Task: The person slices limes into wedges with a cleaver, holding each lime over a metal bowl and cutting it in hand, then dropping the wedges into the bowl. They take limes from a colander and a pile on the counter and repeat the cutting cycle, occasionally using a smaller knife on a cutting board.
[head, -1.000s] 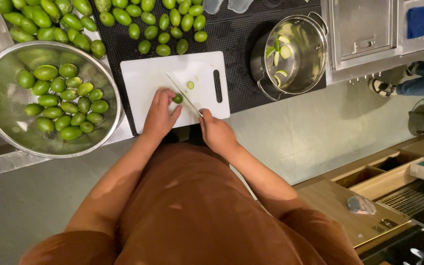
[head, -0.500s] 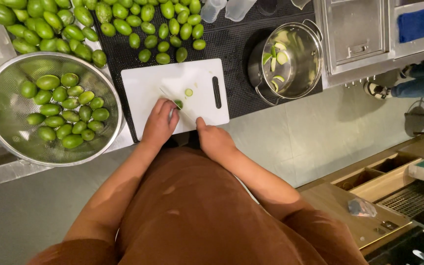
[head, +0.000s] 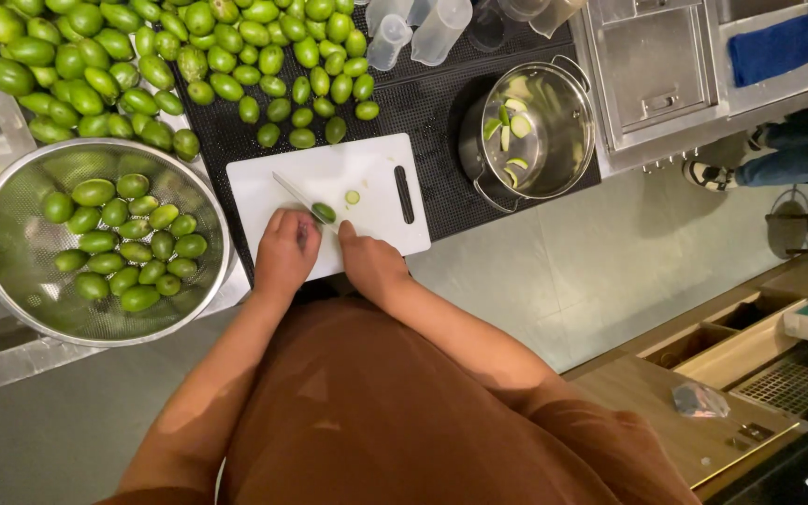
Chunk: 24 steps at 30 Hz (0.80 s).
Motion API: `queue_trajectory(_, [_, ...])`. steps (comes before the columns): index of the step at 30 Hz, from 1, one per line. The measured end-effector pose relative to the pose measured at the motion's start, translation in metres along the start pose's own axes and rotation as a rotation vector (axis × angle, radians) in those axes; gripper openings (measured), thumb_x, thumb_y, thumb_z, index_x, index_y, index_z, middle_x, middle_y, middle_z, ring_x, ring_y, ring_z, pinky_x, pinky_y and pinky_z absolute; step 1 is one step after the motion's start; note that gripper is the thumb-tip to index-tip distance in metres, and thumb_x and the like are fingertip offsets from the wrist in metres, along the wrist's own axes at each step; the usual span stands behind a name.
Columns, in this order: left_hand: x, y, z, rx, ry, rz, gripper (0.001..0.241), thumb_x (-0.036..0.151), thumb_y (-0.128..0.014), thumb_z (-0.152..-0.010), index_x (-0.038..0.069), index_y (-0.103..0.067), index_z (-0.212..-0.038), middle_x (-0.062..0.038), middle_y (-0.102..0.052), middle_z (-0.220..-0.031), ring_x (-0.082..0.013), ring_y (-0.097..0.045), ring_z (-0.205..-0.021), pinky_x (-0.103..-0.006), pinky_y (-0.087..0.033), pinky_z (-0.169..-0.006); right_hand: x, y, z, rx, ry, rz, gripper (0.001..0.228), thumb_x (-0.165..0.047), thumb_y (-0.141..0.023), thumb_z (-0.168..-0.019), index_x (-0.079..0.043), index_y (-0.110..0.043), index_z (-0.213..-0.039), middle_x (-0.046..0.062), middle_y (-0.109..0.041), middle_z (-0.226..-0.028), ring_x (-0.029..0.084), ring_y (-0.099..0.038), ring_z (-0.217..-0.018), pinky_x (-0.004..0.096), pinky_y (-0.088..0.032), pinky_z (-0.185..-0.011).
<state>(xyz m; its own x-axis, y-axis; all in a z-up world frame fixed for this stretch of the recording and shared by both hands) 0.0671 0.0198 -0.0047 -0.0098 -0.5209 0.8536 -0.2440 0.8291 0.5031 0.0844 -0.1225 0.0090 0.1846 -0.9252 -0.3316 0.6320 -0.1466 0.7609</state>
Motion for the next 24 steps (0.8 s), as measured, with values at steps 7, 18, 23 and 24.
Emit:
queue_trajectory(7, [-0.002, 0.011, 0.004, 0.058, 0.092, 0.031, 0.010, 0.005, -0.068, -0.092, -0.002, -0.062, -0.095, -0.016, -0.064, -0.097, -0.0251, -0.068, -0.077, -0.0346, -0.058, -0.069, 0.004, -0.010, -0.026, 0.060, 0.088, -0.029, 0.024, -0.006, -0.042, -0.096, 0.002, -0.049, -0.117, 0.028, -0.071, -0.088, 0.045, -0.071, -0.082, 0.053, -0.057, -0.070])
queue_trajectory(18, [-0.014, -0.006, -0.001, 0.050, 0.339, 0.124, 0.030, 0.019, -0.080, -0.089, -0.002, -0.066, -0.104, -0.013, -0.071, -0.093, -0.0193, -0.070, -0.073, -0.0317, -0.058, -0.068, 0.020, -0.022, -0.033, 0.088, 0.118, -0.085, 0.021, -0.009, -0.042, -0.097, 0.000, -0.048, -0.115, 0.029, -0.070, -0.089, 0.048, -0.068, -0.083, 0.056, -0.053, -0.073])
queue_trajectory(23, [-0.032, -0.009, -0.001, 0.059, 0.324, 0.079, 0.027, 0.014, -0.078, -0.089, -0.003, -0.066, -0.107, -0.013, -0.071, -0.092, -0.0196, -0.070, -0.074, -0.0313, -0.058, -0.069, 0.026, -0.005, -0.015, 0.162, 0.102, -0.200, 0.022, -0.022, -0.045, -0.105, 0.000, -0.048, -0.109, 0.030, -0.069, -0.084, 0.050, -0.066, -0.079, 0.057, -0.051, -0.071])
queue_trajectory(24, [-0.039, -0.011, 0.000, 0.056, 0.291, 0.064, 0.024, 0.011, -0.076, -0.089, -0.003, -0.068, -0.107, -0.014, -0.071, -0.093, -0.0193, -0.071, -0.076, -0.0307, -0.059, -0.071, 0.029, -0.003, -0.012, 0.212, 0.120, -0.246, 0.023, -0.022, -0.046, -0.106, 0.000, -0.048, -0.107, 0.030, -0.068, -0.082, 0.050, -0.065, -0.077, 0.058, -0.051, -0.071])
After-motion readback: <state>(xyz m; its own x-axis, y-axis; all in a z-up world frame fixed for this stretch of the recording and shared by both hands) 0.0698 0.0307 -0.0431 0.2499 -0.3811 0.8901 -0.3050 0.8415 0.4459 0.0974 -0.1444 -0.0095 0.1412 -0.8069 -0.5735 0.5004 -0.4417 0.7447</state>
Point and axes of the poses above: each hand's wrist, its own z-axis away from the middle knuckle, its own y-axis out of the back of the hand, x = y × z, the point moved 7 cm from there along -z, towards the middle knuckle
